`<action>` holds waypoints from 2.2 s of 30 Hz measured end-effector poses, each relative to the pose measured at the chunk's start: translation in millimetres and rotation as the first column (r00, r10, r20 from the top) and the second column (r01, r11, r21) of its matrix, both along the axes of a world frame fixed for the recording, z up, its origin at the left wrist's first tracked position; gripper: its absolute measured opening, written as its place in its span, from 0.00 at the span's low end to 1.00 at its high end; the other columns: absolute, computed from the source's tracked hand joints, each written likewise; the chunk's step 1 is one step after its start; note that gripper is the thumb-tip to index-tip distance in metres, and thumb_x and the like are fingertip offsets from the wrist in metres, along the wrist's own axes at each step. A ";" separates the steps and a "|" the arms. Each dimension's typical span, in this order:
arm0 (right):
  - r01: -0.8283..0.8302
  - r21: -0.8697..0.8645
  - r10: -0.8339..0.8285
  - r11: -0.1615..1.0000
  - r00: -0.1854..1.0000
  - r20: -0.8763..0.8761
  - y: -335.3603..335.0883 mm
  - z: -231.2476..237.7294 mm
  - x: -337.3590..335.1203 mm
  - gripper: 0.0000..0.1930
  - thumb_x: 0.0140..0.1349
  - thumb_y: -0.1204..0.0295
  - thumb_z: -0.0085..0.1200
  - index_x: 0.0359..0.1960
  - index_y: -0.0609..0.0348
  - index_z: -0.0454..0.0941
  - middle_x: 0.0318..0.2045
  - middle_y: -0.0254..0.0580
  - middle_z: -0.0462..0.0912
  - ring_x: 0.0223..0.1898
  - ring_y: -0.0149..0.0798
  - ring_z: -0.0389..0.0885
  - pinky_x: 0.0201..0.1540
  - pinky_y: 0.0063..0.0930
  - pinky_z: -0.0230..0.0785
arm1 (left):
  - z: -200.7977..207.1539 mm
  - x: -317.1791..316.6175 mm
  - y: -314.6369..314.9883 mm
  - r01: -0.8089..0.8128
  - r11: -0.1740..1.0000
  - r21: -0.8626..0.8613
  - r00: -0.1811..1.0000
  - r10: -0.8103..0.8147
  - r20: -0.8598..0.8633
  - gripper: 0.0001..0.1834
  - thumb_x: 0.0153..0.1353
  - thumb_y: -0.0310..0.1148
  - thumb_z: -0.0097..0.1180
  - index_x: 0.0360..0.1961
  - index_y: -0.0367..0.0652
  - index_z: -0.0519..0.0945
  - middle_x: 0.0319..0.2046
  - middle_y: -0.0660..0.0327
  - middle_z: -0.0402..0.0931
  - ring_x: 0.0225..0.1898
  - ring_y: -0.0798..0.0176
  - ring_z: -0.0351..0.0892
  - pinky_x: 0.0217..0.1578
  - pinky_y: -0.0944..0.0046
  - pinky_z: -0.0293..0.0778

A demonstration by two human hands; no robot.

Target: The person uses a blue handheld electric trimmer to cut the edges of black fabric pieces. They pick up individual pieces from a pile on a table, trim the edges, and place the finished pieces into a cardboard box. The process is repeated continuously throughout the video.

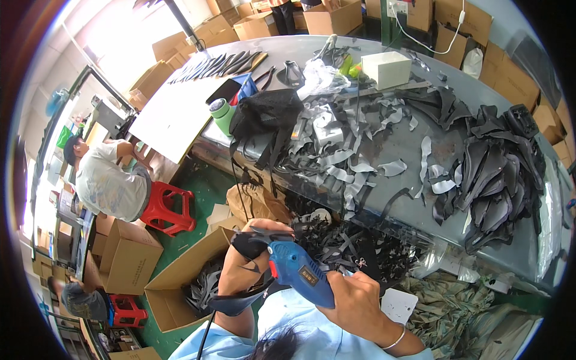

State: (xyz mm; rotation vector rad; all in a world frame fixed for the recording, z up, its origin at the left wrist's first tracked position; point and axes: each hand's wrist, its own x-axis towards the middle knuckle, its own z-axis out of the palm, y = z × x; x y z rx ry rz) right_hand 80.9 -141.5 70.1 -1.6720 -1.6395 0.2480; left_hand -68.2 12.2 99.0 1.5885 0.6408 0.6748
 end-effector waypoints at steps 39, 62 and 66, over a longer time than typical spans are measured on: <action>0.185 0.008 -0.184 0.983 0.982 -0.039 8.6 -7.4 6.6 0.25 0.42 0.59 0.69 0.34 0.63 0.71 0.17 0.41 0.78 0.17 0.42 0.76 0.23 0.31 0.68 | -34.1 20.8 -22.5 -0.303 0.897 -0.323 0.671 0.441 0.596 0.18 0.60 0.41 0.47 0.47 0.41 0.68 0.45 0.52 0.72 0.50 0.57 0.72 0.54 0.57 0.67; 0.117 0.083 -0.133 0.990 0.968 0.214 -2.8 -20.6 16.7 0.24 0.34 0.70 0.69 0.34 0.63 0.71 0.17 0.39 0.74 0.19 0.41 0.75 0.29 0.31 0.64 | 2.6 -22.4 3.1 -0.074 0.914 -0.400 0.881 0.248 0.403 0.14 0.53 0.25 0.52 0.40 0.29 0.73 0.39 0.45 0.77 0.41 0.58 0.79 0.46 0.61 0.74; 0.085 0.082 -0.101 0.993 0.971 0.219 -1.4 -19.4 14.5 0.25 0.32 0.70 0.69 0.34 0.63 0.72 0.17 0.38 0.74 0.19 0.41 0.75 0.29 0.31 0.64 | 5.6 -16.2 -1.1 -0.095 0.917 -0.388 0.915 0.234 0.330 0.12 0.54 0.21 0.50 0.41 0.30 0.73 0.39 0.49 0.78 0.41 0.63 0.78 0.46 0.66 0.73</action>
